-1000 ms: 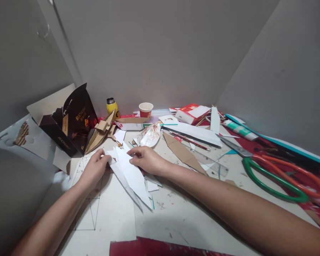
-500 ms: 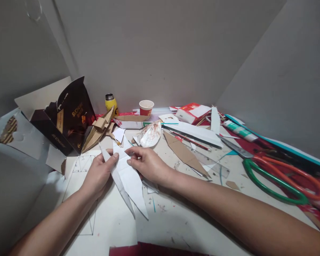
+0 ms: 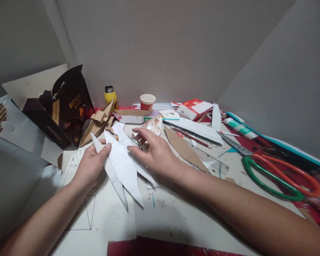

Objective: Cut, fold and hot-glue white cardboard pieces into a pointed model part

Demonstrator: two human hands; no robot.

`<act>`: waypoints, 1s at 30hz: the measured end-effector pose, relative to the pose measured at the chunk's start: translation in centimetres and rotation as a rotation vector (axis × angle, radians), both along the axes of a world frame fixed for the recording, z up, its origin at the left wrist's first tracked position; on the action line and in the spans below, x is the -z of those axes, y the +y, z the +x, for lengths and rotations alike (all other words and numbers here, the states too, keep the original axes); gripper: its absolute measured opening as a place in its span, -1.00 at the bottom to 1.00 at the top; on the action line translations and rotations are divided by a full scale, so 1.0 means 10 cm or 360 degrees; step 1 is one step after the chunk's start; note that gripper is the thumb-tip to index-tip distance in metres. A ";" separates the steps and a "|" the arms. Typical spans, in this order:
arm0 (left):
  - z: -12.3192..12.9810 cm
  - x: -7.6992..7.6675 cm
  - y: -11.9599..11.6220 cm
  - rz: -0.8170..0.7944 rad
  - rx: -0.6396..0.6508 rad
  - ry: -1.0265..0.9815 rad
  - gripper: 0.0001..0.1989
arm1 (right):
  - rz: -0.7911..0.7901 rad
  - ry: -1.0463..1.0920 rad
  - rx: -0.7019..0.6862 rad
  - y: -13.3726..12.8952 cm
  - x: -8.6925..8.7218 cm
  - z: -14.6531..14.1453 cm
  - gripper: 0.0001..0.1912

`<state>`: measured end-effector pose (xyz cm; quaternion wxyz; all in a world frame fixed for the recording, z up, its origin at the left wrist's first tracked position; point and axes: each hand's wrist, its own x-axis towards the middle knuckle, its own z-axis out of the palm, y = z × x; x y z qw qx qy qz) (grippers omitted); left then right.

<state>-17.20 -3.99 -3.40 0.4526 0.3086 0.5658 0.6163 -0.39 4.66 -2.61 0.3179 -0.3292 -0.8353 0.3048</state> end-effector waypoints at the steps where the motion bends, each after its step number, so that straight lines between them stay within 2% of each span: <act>1: -0.01 -0.01 0.00 0.0006 -0.0003 -0.0005 -0.66 | -0.0267 0.0014 -0.0052 0.02 -0.01 0.00 -0.50; 3: -0.02 -0.02 0.01 0.0014 -0.0002 -0.0004 -0.65 | -0.0855 0.0025 -0.0297 0.05 -0.01 -0.01 -0.56; 5: -0.02 -0.03 0.00 0.0016 0.0003 0.0013 -0.66 | -0.1305 0.0078 -0.0552 0.05 0.04 -0.03 -0.71; 7: 0.00 -0.03 -0.01 0.0013 0.0006 0.0039 -0.66 | -0.1568 0.0169 -0.0637 0.03 0.10 -0.05 -0.82; 10: 0.02 -0.01 -0.02 0.0004 0.0010 0.0075 -0.66 | -0.1741 0.0236 -0.0587 -0.02 0.17 -0.07 -0.87; 16: 0.02 0.01 -0.01 -0.0022 0.0002 0.0186 -0.70 | -0.1659 0.0190 -0.0585 -0.02 0.20 -0.07 -0.88; 19: -0.02 0.03 -0.01 -0.0070 0.0039 0.0282 -0.70 | -0.1571 0.0158 -0.0626 -0.02 0.20 -0.08 -0.81; 24: -0.04 0.08 0.01 -0.0087 0.0040 0.0495 -0.74 | -0.1116 0.0043 -0.0577 -0.07 0.21 -0.09 -0.55; 27: -0.01 0.09 0.01 -0.0063 0.0028 0.0582 -0.73 | -0.0889 -0.0094 -0.0529 -0.13 0.18 -0.09 -0.51; 30: 0.03 0.11 0.01 -0.0034 0.0026 0.0601 -0.67 | -0.0775 -0.0169 -0.0523 -0.16 0.15 -0.09 -0.50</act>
